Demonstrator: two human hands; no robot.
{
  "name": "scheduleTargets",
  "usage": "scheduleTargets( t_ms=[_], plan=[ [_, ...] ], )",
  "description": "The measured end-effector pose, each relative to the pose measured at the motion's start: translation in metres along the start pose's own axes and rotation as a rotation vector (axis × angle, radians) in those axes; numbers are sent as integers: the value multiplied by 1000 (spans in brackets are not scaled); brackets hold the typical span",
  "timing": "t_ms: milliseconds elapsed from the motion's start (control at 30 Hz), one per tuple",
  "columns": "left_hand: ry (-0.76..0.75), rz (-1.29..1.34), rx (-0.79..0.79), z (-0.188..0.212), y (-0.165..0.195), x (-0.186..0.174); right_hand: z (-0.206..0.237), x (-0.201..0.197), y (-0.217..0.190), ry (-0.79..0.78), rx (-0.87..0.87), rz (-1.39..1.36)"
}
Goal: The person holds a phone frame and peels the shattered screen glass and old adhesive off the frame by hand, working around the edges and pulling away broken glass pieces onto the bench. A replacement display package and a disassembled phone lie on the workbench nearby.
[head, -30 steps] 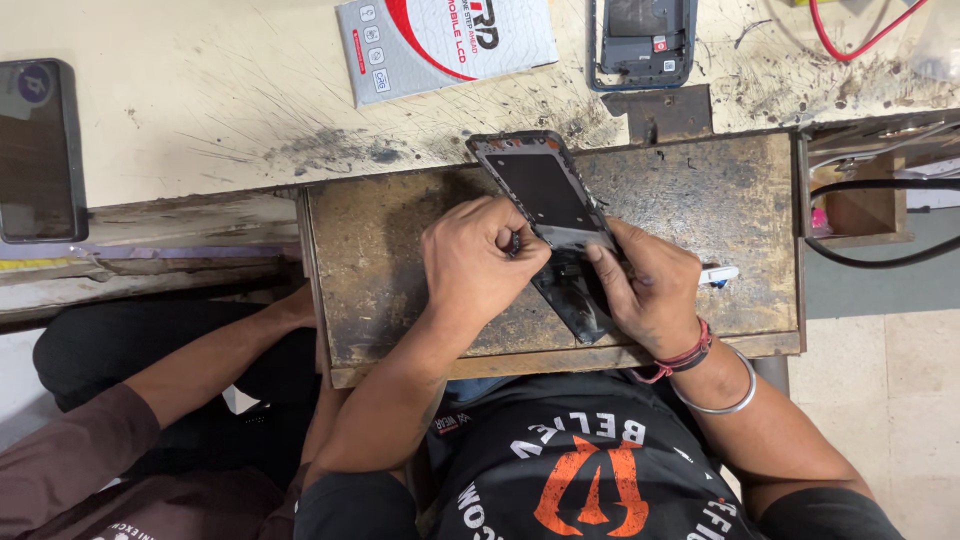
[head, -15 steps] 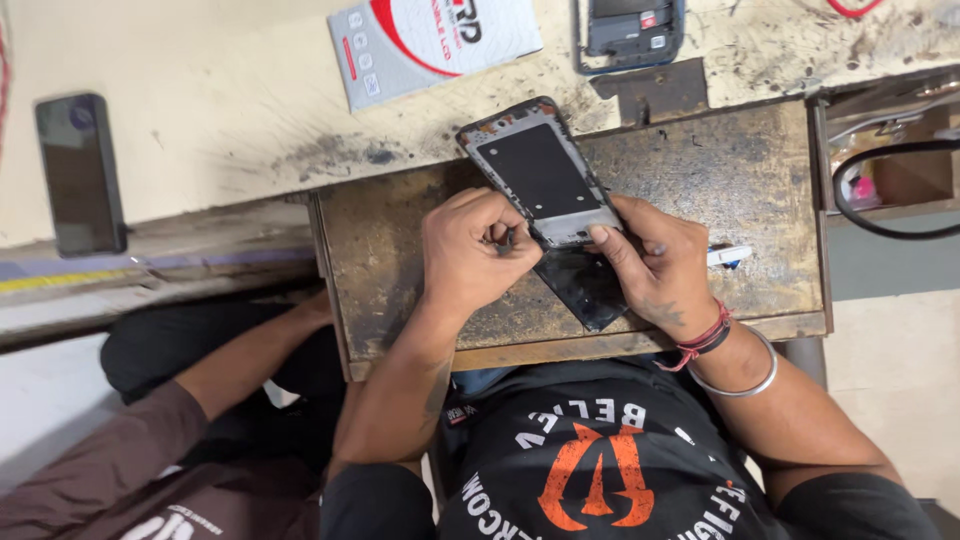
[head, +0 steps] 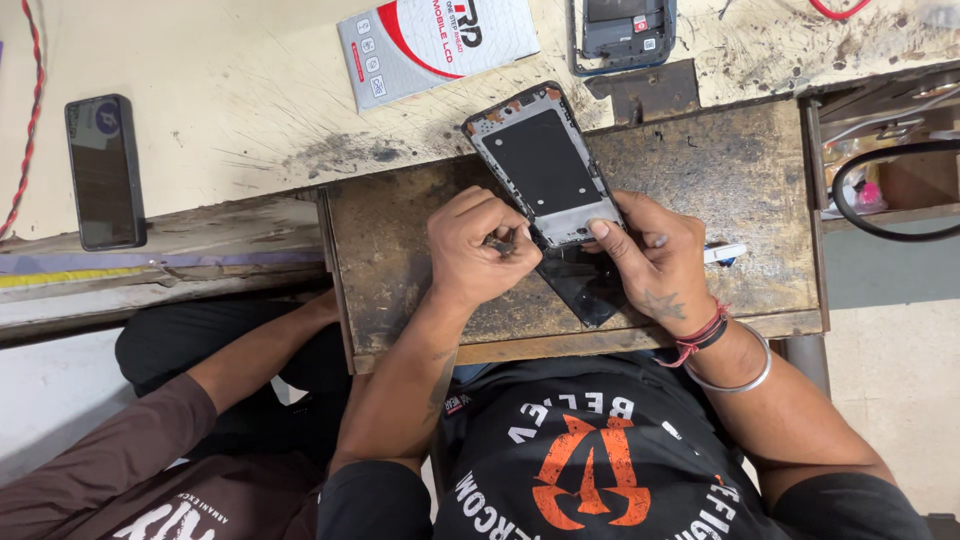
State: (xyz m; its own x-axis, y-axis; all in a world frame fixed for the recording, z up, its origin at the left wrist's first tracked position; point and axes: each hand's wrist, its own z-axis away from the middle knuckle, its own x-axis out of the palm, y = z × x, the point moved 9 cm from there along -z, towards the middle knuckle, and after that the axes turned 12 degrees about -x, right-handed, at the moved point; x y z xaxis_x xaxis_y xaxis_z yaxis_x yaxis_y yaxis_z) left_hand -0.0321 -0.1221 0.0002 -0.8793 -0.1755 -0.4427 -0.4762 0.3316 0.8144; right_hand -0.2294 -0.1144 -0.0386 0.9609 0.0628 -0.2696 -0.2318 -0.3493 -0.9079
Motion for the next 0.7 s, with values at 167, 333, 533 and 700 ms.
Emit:
scheduleTargets(
  t_ms=[167,333,533,700],
  plan=[
    [-22,40,52,1,1,-2,0,-4,10,51,30,-78],
    [-58,204,42,4,-8,-3,2,-9,27,97,92,-159],
    [-46,443,-94,8,-27,-7,5,-7,33,101,120,-287],
    [-5,353,-174,5,-30,-9,7,-6,39,108,172,-302]
  ],
)
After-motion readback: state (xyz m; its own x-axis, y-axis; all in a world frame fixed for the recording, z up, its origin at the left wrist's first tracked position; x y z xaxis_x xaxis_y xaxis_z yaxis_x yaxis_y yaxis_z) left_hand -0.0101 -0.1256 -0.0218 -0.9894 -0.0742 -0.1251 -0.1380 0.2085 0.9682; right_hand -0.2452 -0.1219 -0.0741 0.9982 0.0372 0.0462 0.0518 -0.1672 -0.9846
